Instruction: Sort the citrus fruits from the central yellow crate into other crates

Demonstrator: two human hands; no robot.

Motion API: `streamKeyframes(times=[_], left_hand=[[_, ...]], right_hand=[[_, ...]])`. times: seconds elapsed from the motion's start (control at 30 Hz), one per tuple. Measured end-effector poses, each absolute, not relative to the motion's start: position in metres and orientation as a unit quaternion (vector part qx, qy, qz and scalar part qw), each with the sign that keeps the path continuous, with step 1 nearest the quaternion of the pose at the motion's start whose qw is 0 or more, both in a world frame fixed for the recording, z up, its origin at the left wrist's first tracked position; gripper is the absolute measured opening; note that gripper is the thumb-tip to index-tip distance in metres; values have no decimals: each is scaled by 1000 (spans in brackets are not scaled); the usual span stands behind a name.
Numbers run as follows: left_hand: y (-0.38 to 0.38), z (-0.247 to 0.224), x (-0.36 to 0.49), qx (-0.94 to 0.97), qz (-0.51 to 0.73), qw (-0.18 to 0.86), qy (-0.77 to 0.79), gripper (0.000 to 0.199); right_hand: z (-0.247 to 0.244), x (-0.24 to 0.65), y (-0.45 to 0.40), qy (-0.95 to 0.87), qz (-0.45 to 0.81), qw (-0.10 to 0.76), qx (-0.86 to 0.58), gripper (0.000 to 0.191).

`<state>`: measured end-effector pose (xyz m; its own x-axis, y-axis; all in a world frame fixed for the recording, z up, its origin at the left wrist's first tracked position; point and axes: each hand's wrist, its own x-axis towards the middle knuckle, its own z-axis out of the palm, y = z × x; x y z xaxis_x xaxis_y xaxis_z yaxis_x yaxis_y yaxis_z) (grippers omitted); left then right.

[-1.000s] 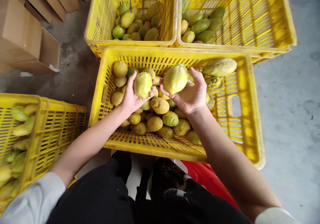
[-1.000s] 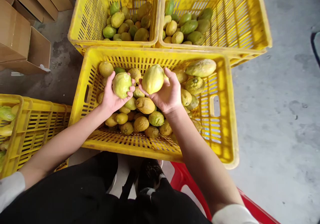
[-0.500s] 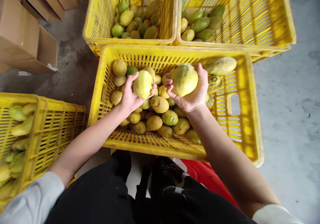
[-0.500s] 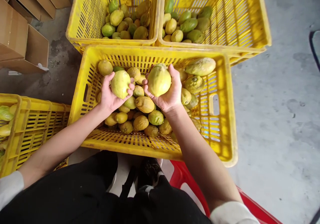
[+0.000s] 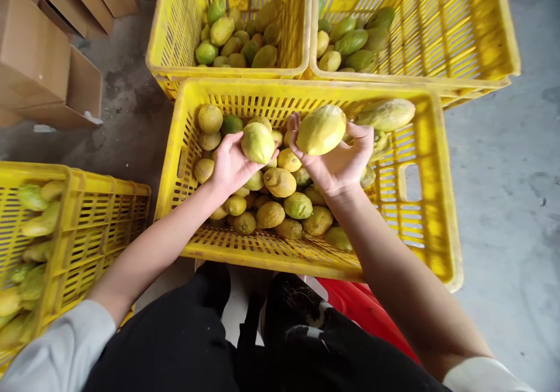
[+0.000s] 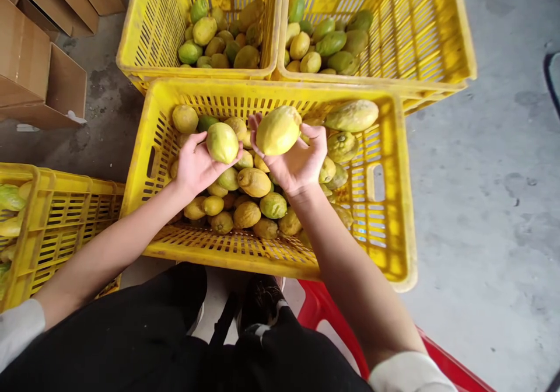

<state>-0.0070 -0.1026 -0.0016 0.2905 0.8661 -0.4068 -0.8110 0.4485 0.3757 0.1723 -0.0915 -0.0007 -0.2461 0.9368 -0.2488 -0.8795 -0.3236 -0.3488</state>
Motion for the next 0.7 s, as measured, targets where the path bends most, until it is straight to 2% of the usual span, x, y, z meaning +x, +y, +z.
streamKeyframes(times=[0.13,0.3,0.47,0.63,0.7], left_hand=[[-102,1,-4,40,487,813,316,21],[-102,2,-5,51,471,817,329,25],[-101,-1,-7,28,486,812,322,25],[-101,-3,-8,2,512,804,302,37],[-101,-2,-8,3,506,808,303,36]], right_hand=[[-8,179,-87,-6,810,570,-136,28],[-4,183,-88,-32,809,553,-195,31],[-4,178,-90,-37,790,576,-207,18],[-1,175,-91,-82,771,599,-200,37],[1,176,-89,-103,766,599,-209,36]])
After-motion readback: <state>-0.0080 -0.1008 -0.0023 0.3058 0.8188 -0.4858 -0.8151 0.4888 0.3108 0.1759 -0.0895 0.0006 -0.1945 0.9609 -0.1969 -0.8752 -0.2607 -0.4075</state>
